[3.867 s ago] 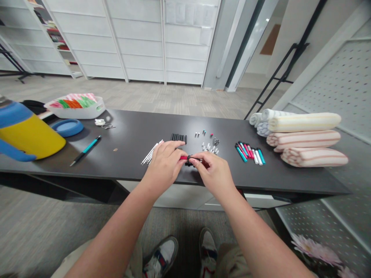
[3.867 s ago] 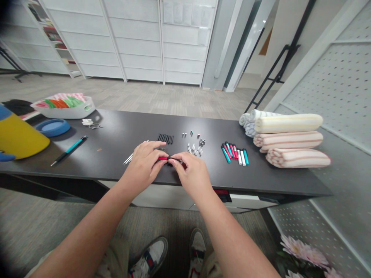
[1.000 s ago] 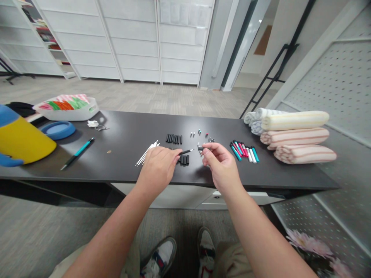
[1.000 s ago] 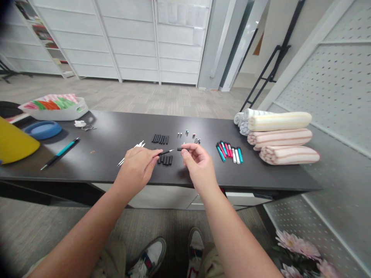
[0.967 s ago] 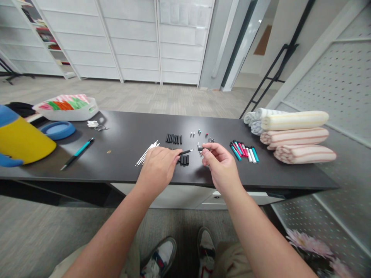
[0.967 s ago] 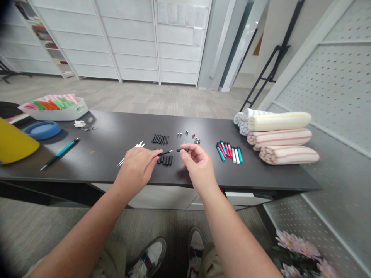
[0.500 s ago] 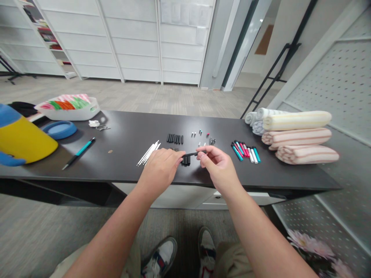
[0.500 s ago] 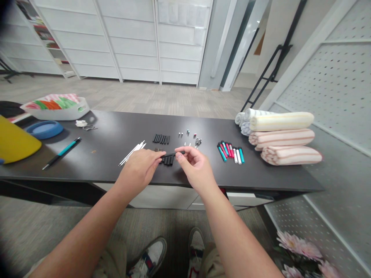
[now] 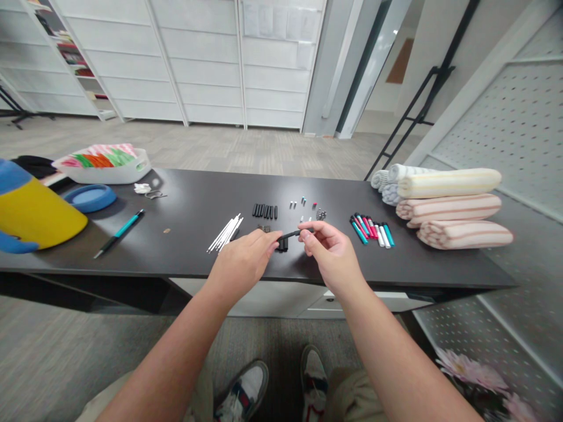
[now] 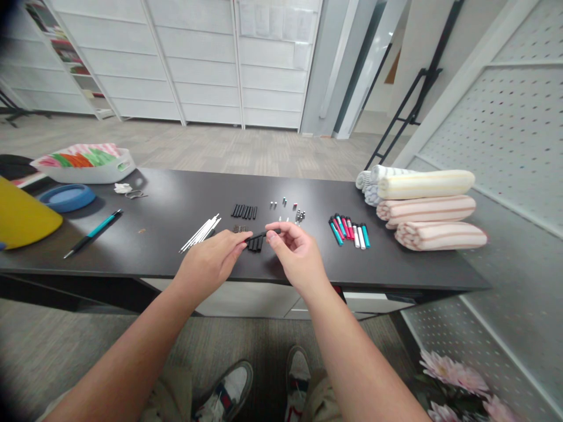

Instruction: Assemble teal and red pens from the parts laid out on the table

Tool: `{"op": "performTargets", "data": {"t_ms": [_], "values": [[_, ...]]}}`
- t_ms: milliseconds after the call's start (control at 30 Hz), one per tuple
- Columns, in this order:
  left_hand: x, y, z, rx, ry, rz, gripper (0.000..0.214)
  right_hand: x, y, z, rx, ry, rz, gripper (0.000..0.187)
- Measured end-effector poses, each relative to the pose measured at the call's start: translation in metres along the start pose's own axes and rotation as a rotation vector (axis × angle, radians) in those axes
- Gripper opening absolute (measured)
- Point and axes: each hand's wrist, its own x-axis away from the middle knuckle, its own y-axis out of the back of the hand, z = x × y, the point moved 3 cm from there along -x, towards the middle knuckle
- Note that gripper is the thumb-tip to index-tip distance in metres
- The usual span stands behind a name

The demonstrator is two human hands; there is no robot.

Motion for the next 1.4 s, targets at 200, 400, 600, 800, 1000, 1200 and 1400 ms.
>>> {"op": "performTargets", "data": {"t_ms": [200,400,600,800,1000,1200,1400], "values": [[0.0015,0.0004,0.0001,0.01,0.013,0.03,0.032,-0.0003,-0.0017,0.0023,0.068,-0.043,0.067,0.031],[0.0008,0.003,-0.0021,0.026,0.015,0.022,0.03,-0.0001,-0.0027,0.0043,0.1,-0.059,0.12,0.032],[0.0012,0.0014,0.0002,0.026,0.024,-0.011,0.03,-0.0002,-0.0053,0.0023,0.022,0.01,0.078,0.041],[0.0002,0.0007,0.0026,0.036,0.076,-0.028,0.029,0.0011,-0.001,0.0011,-0.07,0.06,-0.118,0.026],[-0.0001,-0.0003,0.002,0.019,0.066,-0.015,0.029,0.0023,-0.002,0.0035,-0.005,0.098,-0.151,0.029],[-0.0006,0.0003,0.0008,0.024,0.047,-0.018,0.027,0.0021,-0.0028,0.004,-0.017,0.096,-0.143,0.028],[-0.0002,0.0006,0.0009,0.051,0.067,-0.033,0.026,-0.0002,-0.0028,0.0012,-0.035,0.079,-0.107,0.035]]}}
